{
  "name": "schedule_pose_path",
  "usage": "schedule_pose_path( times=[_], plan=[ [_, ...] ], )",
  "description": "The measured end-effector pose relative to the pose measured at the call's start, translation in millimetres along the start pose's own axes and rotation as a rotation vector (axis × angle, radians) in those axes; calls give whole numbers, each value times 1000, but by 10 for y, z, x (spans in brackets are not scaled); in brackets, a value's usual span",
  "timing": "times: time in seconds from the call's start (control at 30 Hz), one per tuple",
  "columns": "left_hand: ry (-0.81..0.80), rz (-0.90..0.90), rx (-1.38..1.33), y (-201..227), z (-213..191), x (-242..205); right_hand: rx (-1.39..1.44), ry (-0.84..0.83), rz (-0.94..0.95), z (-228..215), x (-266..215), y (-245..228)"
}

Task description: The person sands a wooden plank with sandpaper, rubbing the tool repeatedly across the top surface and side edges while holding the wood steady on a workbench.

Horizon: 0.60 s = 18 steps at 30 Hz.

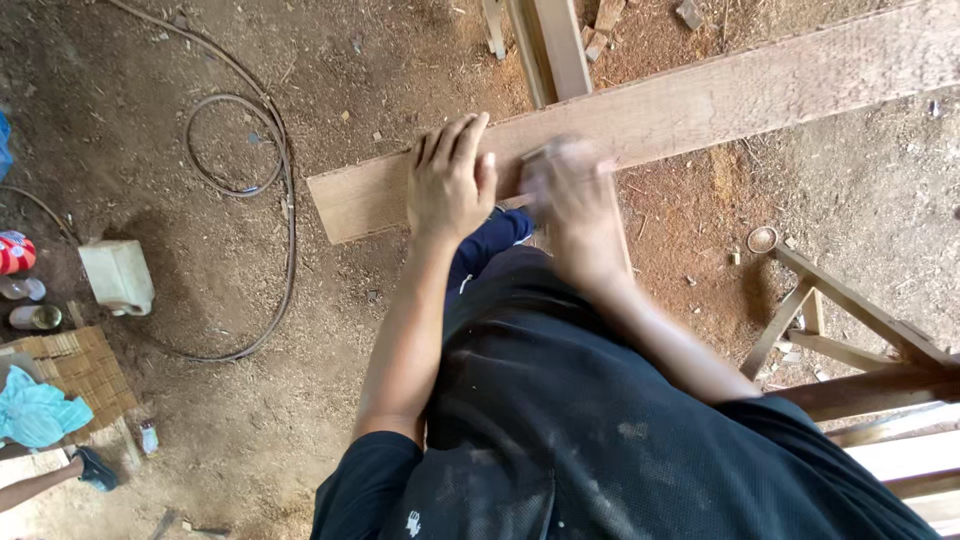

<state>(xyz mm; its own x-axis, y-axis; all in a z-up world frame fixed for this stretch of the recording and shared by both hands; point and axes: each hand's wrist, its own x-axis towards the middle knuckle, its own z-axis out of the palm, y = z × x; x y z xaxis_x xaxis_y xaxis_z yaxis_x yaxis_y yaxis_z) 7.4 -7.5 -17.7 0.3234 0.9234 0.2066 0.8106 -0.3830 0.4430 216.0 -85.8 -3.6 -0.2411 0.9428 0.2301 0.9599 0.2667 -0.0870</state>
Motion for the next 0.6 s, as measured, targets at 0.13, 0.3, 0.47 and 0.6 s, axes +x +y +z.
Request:
schedule_pose_path(
  times=[0.13, 0.3, 0.47, 0.6],
  plan=[
    [14, 25, -173, -86, -83, -54, 536, -438, 405, -49, 190, 366],
    [95, 12, 119, 54, -278, -87, 169, -43, 331, -82, 525, 843],
    [85, -58, -181, 3, -233, -79, -29, -112, -146, 223, 522, -355],
    [13, -43, -200, -147, -324, -181, 119, 92, -199, 157, 435, -270]
  ],
)
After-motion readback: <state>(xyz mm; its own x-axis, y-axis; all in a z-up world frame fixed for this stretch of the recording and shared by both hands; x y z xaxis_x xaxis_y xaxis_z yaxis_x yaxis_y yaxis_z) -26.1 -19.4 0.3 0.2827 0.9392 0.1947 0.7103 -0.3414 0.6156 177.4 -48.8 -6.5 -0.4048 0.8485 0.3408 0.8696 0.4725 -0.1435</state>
